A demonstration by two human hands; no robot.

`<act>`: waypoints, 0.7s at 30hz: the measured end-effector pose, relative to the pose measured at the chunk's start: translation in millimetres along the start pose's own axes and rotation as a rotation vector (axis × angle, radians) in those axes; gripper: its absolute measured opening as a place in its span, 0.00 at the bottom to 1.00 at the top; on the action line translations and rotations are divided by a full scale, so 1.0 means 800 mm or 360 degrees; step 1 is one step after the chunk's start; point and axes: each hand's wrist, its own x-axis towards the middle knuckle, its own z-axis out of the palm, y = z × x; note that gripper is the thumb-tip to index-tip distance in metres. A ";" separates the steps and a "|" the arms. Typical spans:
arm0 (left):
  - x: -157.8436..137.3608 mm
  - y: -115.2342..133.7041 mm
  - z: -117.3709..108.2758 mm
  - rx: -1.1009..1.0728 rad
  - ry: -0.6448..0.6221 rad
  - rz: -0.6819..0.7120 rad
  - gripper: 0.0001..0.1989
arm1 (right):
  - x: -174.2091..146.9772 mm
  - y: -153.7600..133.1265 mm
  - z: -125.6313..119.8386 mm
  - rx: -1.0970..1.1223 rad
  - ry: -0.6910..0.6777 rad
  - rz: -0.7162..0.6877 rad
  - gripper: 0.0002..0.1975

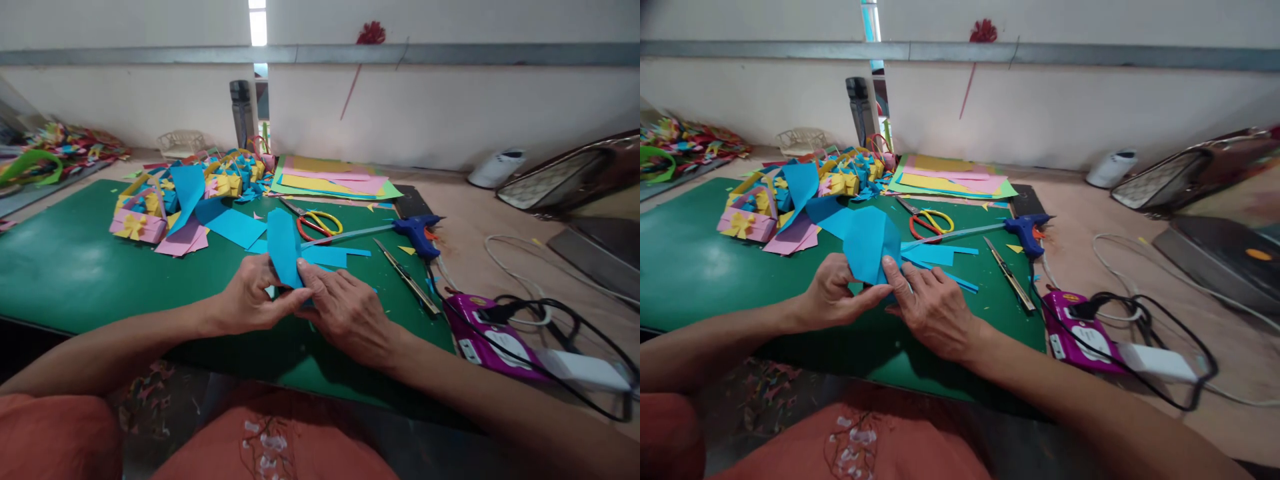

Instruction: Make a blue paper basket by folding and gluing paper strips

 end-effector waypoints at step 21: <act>-0.010 -0.053 -0.004 0.0631 -0.0508 0.1159 0.11 | -0.004 0.041 -0.022 0.0935 0.0232 0.0678 0.27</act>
